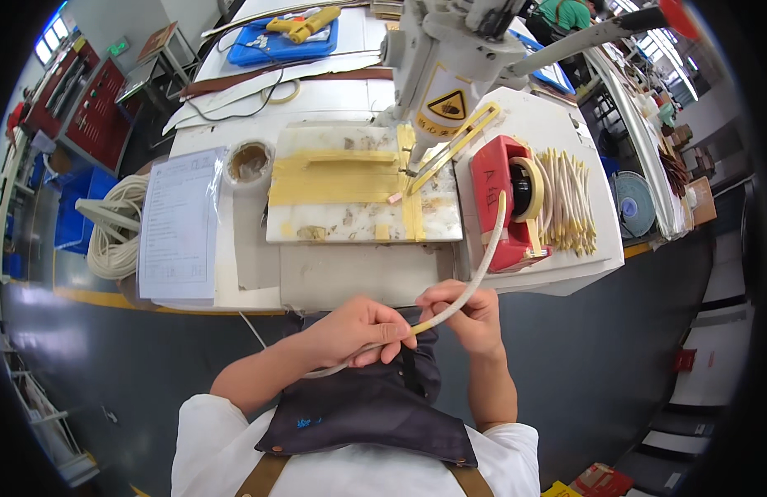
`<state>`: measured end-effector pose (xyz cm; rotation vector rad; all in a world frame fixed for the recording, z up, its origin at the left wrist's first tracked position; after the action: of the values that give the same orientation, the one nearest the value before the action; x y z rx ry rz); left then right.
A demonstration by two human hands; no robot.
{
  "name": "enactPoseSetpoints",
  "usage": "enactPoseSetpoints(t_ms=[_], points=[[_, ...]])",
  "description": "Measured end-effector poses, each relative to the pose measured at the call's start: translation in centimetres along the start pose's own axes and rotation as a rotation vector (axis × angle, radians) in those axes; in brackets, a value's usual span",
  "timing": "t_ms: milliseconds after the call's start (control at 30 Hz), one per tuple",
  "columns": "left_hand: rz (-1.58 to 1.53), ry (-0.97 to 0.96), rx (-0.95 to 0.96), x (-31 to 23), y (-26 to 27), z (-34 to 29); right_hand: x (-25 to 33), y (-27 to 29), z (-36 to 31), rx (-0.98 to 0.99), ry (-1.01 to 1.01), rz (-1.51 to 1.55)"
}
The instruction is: The person repeatedly inserts a white cable into a jig, operates a lever to crimp a yellow connector onto the end, and then removes the finished unit. This process is repeated for multiple cables throughout the clip.
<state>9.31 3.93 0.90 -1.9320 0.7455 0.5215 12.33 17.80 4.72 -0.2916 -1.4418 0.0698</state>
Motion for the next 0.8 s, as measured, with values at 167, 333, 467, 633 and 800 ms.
enactPoseSetpoints(t_ms=[167, 333, 467, 633, 800], points=[[0.717, -0.443, -0.491, -4.6, 1.3, -3.4, 0.0, 2.1, 1.4, -0.139, -0.039, 0.276], [1.101, -0.709, -0.659, -7.2, 0.7, -5.7, -0.5, 1.9, 3.1, -0.216, -0.066, 0.143], [0.973, -0.652, -0.718, -6.8, 2.7, -6.1, -0.8, 2.2, 4.5, -0.334, -0.041, 0.063], [1.147, -0.703, -0.818, -9.9, 4.5, -7.2, -1.1, 4.8, 8.5, -0.475, -0.068, -0.103], [1.468, -0.902, -0.949, -13.0, 4.2, -5.0, -1.2, 7.3, 12.4, -0.575, -0.023, -0.471]])
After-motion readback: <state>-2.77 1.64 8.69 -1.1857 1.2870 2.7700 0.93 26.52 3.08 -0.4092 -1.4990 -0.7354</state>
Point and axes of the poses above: each hand's wrist, its own z-axis towards the middle knuckle, its own y-axis out of the back of the hand, x = y × z, the point moved 10 cm from there along z, towards the middle knuckle, and after that the axes turned 1 degree about x, right-handed, at the moved point
